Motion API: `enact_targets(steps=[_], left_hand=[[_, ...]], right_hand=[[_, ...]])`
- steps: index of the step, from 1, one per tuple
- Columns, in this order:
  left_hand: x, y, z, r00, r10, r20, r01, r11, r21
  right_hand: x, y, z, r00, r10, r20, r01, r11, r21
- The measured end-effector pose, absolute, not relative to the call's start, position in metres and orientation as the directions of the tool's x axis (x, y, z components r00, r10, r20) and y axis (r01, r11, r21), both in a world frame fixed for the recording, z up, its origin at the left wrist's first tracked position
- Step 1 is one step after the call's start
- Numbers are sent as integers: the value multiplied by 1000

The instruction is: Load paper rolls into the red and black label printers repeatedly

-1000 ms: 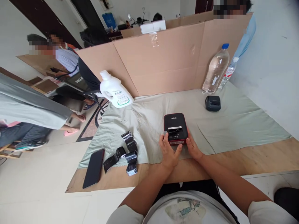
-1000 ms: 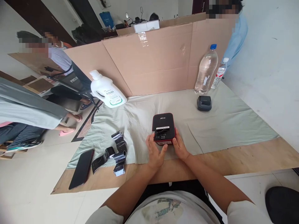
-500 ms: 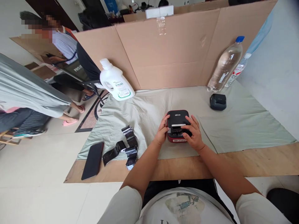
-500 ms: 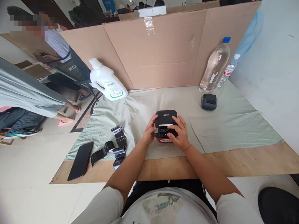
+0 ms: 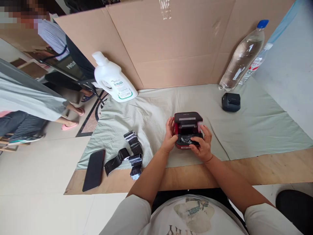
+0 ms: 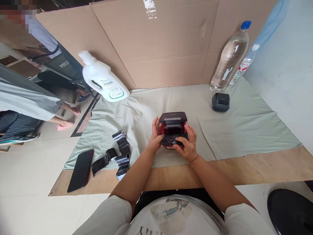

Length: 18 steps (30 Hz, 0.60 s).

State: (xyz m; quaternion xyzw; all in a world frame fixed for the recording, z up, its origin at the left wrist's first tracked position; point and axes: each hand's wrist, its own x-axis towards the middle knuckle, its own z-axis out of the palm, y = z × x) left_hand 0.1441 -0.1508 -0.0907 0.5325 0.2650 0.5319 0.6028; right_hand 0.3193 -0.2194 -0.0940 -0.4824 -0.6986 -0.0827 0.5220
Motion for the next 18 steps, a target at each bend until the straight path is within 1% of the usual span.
enact_targets(steps=[3, 6, 8, 10, 11, 12, 14, 15, 17, 18], left_hand=[[146, -152, -94, 279, 934, 221, -348, -116, 930], [143, -155, -92, 306, 934, 184, -339, -74, 938], [141, -157, -84, 266, 949, 170, -269, -97, 958], [140, -156, -69, 167, 961, 222, -89, -209, 974], [141, -154, -60, 131, 954, 269, 29, -275, 961], [143, -150, -51, 130, 941, 313, 148, -331, 932], [152, -139, -35, 247, 907, 341, 345, -411, 844], [159, -132, -29, 334, 889, 312, 422, -437, 794], [174, -118, -22, 483, 855, 191, 562, -470, 681], [182, -112, -22, 520, 845, 124, 626, -475, 618]], right_hand=[[319, -219, -95, 19, 617, 787, 752, 510, -418], [321, -217, -97, 2, 648, 762, 667, 567, -483], [323, -216, -98, -3, 652, 758, 620, 596, -510], [324, -215, -100, 1, 652, 759, 606, 603, -519], [324, -215, -101, 2, 651, 759, 605, 604, -519], [324, -215, -102, 2, 650, 760, 605, 604, -518], [324, -215, -103, 6, 648, 761, 609, 602, -517], [324, -216, -103, 9, 650, 760, 612, 598, -518], [324, -216, -103, 12, 654, 756, 619, 590, -519], [324, -216, -102, 14, 653, 758, 621, 588, -518]])
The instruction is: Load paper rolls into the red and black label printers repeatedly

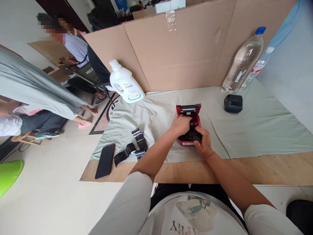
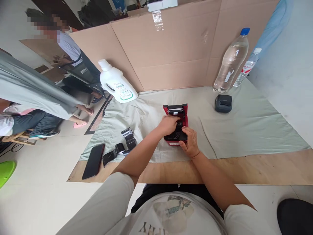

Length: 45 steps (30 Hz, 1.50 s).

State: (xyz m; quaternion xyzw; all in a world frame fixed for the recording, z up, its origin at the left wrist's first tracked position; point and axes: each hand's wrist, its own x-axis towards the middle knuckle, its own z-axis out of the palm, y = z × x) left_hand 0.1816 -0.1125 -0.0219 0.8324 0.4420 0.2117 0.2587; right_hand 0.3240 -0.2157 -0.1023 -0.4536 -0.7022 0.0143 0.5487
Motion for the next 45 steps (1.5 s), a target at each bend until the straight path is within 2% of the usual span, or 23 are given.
enact_targets(steps=[2, 4, 9, 13, 15, 16, 18, 20, 22, 24, 27, 29, 31, 33, 38, 41, 45], left_hand=[[194, -105, -24, 529, 849, 21, 722, -463, 514], [203, -103, -28, 509, 860, -25, 769, -442, 462], [206, -108, -25, 469, 882, -49, 803, -402, 440], [201, -115, -11, 503, 862, -65, 793, -430, 433], [193, -122, -5, 518, 855, -40, 744, -427, 514], [187, -126, -3, 517, 856, -3, 690, -414, 593], [164, -134, 1, 524, 848, 81, 490, -378, 785], [127, -141, 4, 535, 835, 129, 228, -290, 929], [76, -144, 9, 527, 846, 76, 84, -142, 986], [16, -143, 15, 399, 917, -5, 133, -53, 990], [-70, -140, 20, 135, 982, -131, 458, 55, 887], [-112, -138, 15, -49, 976, -212, 675, 189, 713], [-137, -138, 4, -162, 944, -288, 795, 297, 529], [-145, -138, -11, -218, 922, -319, 840, 343, 420], [-124, -131, -33, -256, 941, -222, 883, 321, 343], [-99, -122, -38, -180, 971, -158, 908, 226, 353], [-64, -112, -48, -126, 979, -162, 921, 176, 348]], right_hand=[[324, -215, -101, 12, 636, 772, 626, 597, -502], [324, -215, -101, 7, 608, 794, 625, 617, -478], [326, -214, -102, -8, 588, 809, 626, 634, -455], [328, -212, -107, -7, 578, 816, 608, 651, -455], [329, -211, -110, -13, 566, 824, 598, 665, -448], [329, -211, -110, -15, 566, 824, 596, 667, -447], [329, -211, -112, -16, 568, 823, 598, 665, -447], [329, -211, -112, -15, 575, 818, 601, 659, -452], [329, -212, -111, -13, 576, 817, 600, 658, -454], [328, -212, -110, -12, 573, 819, 598, 661, -454], [326, -212, -108, -4, 570, 821, 597, 660, -456], [325, -212, -108, 4, 570, 821, 602, 654, -458], [324, -211, -108, 8, 566, 824, 603, 655, -455], [324, -211, -108, 7, 565, 825, 605, 655, -453], [326, -211, -112, -10, 579, 815, 619, 644, -450], [326, -211, -111, -5, 572, 820, 615, 649, -448], [325, -212, -108, -10, 578, 816, 624, 641, -447]])
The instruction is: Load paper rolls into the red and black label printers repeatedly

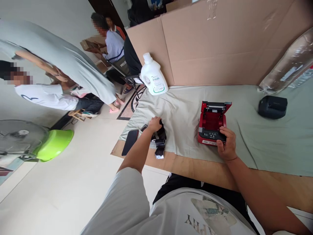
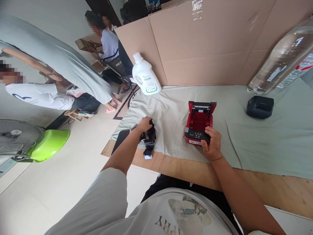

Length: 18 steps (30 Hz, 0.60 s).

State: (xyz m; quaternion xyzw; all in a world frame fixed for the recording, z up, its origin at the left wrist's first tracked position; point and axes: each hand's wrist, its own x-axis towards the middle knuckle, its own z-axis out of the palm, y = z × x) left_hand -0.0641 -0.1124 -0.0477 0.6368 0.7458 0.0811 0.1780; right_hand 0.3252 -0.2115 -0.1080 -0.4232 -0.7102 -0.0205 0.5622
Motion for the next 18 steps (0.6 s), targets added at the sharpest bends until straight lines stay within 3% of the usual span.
enact_targets(steps=[5, 8, 9, 11, 14, 16, 18], left_hand=[[-32, -117, -35, -75, 981, -180, 908, 142, 394], [-10, -134, -1, 255, 923, -289, 736, 9, 676], [0, -142, 12, 434, 846, -311, 605, -18, 796], [22, -158, 37, 723, 618, -309, 389, 6, 921], [64, -165, 55, 902, 345, -260, 249, 78, 965], [94, -155, 51, 911, 358, -203, 197, 53, 979], [124, -137, 38, 864, 485, -137, 201, -82, 976]], right_hand=[[323, -214, -102, -6, 598, 801, 621, 630, -466], [322, -215, -100, -7, 597, 802, 621, 631, -465], [322, -215, -100, -4, 597, 802, 625, 628, -464], [322, -215, -99, -3, 602, 798, 636, 617, -463], [322, -215, -99, -15, 601, 799, 646, 616, -451], [323, -214, -99, -21, 592, 805, 639, 627, -445], [323, -214, -100, -18, 596, 803, 640, 624, -449]])
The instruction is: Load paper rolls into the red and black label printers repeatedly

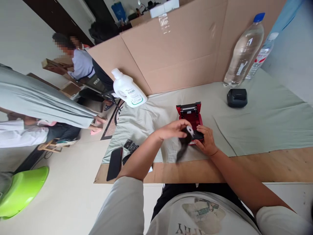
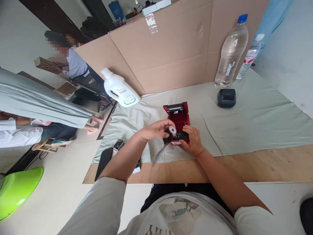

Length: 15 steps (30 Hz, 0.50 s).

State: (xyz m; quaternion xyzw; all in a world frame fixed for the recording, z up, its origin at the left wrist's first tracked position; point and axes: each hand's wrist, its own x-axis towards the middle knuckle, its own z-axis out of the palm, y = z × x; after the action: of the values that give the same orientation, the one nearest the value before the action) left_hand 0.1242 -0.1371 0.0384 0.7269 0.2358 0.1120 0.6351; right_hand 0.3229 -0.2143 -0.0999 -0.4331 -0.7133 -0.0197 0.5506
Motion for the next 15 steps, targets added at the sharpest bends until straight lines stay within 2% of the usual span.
enact_targets(steps=[2, 3, 6, 8, 11, 15], left_hand=[[151, -119, 24, 789, 605, -105, 340, -288, 895], [162, -112, 19, 756, 644, -118, 453, -384, 805], [187, -103, 11, 666, 708, -234, 727, -546, 416], [196, -104, 10, 627, 717, -307, 779, -576, 247], [202, -106, 7, 610, 722, -327, 789, -591, 167], [202, -103, -4, 619, 751, -230, 785, -601, 151]], right_hand=[[322, -215, -101, -7, 608, 794, 648, 608, -459], [322, -215, -101, 2, 610, 792, 652, 600, -464], [320, -216, -101, 29, 617, 787, 652, 585, -482], [319, -217, -101, 37, 628, 777, 646, 578, -498], [319, -216, -100, 46, 637, 770, 637, 575, -513], [320, -216, -97, 22, 617, 787, 644, 593, -484]])
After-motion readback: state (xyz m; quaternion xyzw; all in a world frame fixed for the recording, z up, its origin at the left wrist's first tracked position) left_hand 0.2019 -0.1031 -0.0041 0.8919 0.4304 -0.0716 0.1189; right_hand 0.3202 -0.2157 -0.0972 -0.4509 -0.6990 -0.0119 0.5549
